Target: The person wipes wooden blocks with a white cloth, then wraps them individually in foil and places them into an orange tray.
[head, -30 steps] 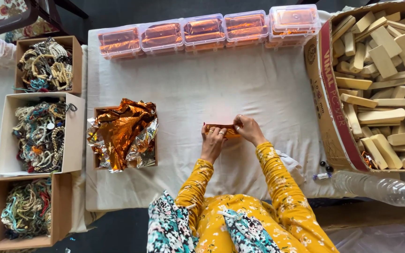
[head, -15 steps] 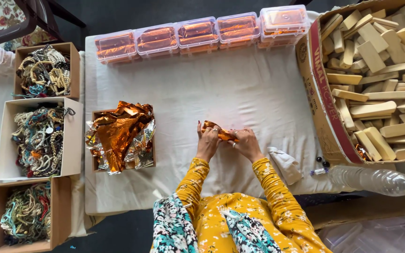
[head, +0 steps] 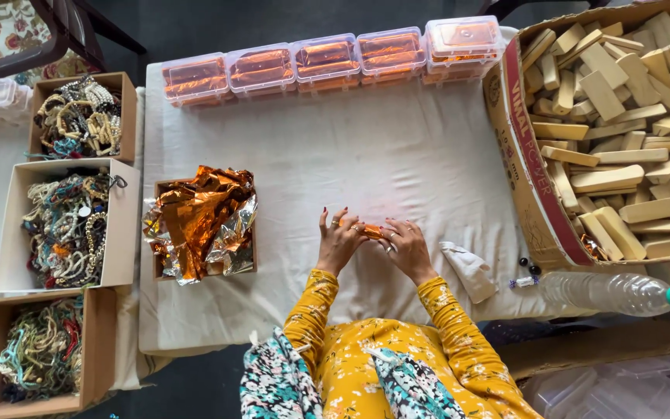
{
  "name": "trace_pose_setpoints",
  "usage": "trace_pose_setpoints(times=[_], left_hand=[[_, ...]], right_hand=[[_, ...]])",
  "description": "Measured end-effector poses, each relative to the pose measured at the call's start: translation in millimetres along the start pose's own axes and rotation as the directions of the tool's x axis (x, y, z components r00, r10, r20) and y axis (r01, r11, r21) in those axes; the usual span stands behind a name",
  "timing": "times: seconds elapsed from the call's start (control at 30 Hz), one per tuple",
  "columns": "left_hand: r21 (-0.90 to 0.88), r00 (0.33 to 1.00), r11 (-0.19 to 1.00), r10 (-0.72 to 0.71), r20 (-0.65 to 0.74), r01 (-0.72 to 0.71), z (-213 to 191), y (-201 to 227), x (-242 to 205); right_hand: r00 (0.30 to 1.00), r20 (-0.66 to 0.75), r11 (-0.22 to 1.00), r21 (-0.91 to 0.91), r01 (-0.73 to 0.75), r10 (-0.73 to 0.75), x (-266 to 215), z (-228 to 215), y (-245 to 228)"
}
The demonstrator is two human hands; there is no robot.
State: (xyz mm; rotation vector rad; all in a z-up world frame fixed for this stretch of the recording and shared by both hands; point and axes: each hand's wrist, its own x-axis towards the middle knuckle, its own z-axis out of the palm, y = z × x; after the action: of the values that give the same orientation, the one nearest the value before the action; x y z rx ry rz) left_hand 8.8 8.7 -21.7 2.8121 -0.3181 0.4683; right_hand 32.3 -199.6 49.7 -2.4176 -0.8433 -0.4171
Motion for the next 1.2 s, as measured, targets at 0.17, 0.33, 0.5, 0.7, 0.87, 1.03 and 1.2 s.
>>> trace_pose_setpoints(times=[0.17,0.33,0.5,0.7,0.87,1.03,1.2], left_hand=[[-0.045,0.989,0.997,-0.068,-0.13,0.063,-24,25,1],[-0.422,0.945,0.87,-0.316,-0.085,0.253,-21,28,-35],[-0.028,0.972,0.972,-0.233,-0.011,0.233,-19,31,-54],[-0.088,0.949,0.947,-0.301,0.095,0.309,-21,31,-53],[-0.134,0.949,0.94,-0.306,0.076,0.314,-21,32,-52],[-0.157,0.946,0.933,-0.313,0.085,0.323,-19,28,-54],[-0.191,0.947,0.927,-0.312,0.076,0.321,-23,30,-53]], right_hand=[[0.99,-0.028,0.99,0.015,-0.137,0.138,-7,-17,4],[0.809,-0.117,0.808,0.234,-0.541,0.576,-36,-13,101],[0.496,-0.013,0.357,0.711,-0.606,0.868,-68,-21,228],[0.303,0.175,0.079,0.738,-0.671,0.937,-126,10,342],[0.207,-0.033,0.173,0.684,-0.709,0.978,-128,28,339],[0.119,-0.211,0.237,0.727,-0.644,0.97,-114,19,301],[0.21,-0.503,0.386,0.276,-0.88,0.838,-84,-20,215]])
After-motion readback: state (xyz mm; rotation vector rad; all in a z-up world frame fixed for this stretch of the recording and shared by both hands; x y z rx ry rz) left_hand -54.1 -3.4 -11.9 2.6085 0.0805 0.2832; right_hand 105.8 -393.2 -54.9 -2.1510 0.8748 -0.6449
